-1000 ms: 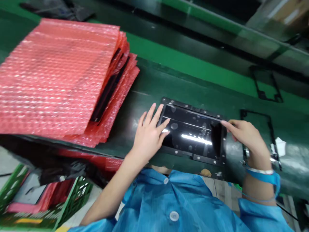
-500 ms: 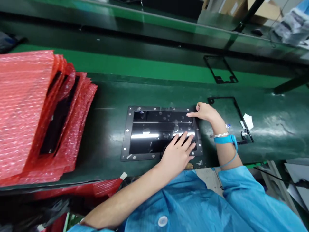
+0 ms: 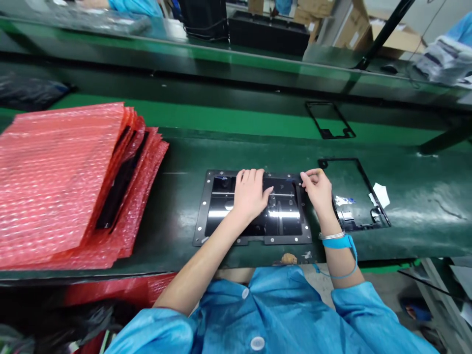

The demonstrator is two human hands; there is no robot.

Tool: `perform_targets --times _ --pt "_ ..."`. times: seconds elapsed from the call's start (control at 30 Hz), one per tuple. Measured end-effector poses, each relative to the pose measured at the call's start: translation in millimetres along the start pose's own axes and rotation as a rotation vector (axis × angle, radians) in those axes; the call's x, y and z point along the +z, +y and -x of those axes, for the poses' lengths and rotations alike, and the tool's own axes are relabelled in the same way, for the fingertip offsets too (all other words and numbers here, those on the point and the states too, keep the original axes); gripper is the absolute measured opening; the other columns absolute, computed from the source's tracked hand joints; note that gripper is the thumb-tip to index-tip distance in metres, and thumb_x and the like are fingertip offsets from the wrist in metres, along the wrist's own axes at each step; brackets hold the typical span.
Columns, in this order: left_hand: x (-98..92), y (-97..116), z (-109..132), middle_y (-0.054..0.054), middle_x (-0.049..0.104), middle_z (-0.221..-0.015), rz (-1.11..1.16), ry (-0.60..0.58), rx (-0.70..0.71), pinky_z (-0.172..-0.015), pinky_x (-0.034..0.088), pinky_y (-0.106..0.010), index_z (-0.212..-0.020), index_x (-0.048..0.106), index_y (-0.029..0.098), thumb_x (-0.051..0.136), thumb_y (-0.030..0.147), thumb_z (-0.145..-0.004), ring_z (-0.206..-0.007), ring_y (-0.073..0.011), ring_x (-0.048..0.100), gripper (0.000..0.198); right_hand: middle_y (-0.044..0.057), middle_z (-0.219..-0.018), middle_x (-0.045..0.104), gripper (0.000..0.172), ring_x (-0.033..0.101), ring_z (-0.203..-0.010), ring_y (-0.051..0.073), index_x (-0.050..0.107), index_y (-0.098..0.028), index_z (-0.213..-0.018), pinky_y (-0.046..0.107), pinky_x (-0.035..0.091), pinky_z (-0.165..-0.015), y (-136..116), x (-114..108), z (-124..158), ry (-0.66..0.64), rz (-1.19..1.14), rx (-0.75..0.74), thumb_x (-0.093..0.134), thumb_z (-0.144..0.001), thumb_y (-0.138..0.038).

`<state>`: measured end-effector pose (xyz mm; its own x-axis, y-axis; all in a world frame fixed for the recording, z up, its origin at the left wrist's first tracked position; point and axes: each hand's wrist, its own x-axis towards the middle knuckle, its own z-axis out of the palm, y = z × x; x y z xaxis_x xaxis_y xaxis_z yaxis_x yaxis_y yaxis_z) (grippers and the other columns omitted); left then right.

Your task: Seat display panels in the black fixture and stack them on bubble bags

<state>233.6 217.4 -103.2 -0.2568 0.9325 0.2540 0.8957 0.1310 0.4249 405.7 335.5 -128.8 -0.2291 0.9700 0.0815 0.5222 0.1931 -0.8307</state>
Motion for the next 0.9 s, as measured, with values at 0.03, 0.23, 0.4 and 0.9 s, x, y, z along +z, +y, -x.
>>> perform_targets --times 0.03,0.23,0.4,0.9 --pt "-1.8 -1.4 -1.1 -0.015 0.065 -0.115 0.046 0.039 -0.012 -0.104 0.038 -0.05 -0.125 0.057 0.014 0.06 0.026 -0.089 -0.112 -0.0313 0.058 0.038 0.003 -0.074 0.065 0.052 0.061 -0.071 0.02 0.057 -0.021 -0.09 0.03 0.045 -0.068 -2.8 2.0 -0.2 -0.004 -0.054 -0.011 0.052 -0.08 -0.072" --pt "-38.6 -17.4 8.8 -0.008 0.069 -0.106 0.315 0.244 0.135 -0.1 0.041 -0.04 -0.12 0.054 0.017 0.052 0.026 -0.094 -0.103 -0.0221 0.061 0.028 0.001 -0.064 0.056 0.061 0.054 -0.062 0.016 0.053 -0.02 -0.064 0.028 0.044 -0.06 -19.4 7.4 7.7 -0.137 -0.326 -0.034 0.046 -0.081 -0.078" --pt "-56.2 -48.8 25.9 -0.008 0.07 -0.11 0.342 0.594 -0.081 -0.1 0.042 -0.036 -0.108 0.065 0.019 0.056 0.026 -0.092 -0.108 -0.0211 0.061 0.019 -0.004 -0.056 0.038 0.067 0.036 -0.054 0.011 0.038 -0.021 -0.057 0.026 0.033 -0.052 -22.9 10.1 13.9 -0.074 -0.415 -0.015 0.055 -0.074 -0.083" --pt "-59.0 -97.2 11.1 0.003 0.055 -0.062 1.256 0.853 -0.655 -0.057 0.038 -0.021 -0.06 0.061 0.016 0.088 0.047 -0.046 -0.058 -0.0088 0.046 0.043 0.004 -0.082 0.067 0.049 0.062 -0.08 0.02 0.07 -0.02 -0.085 0.033 0.053 -0.077 -37.2 0.8 43.3 -0.312 -0.562 0.021 0.073 -0.072 -0.068"
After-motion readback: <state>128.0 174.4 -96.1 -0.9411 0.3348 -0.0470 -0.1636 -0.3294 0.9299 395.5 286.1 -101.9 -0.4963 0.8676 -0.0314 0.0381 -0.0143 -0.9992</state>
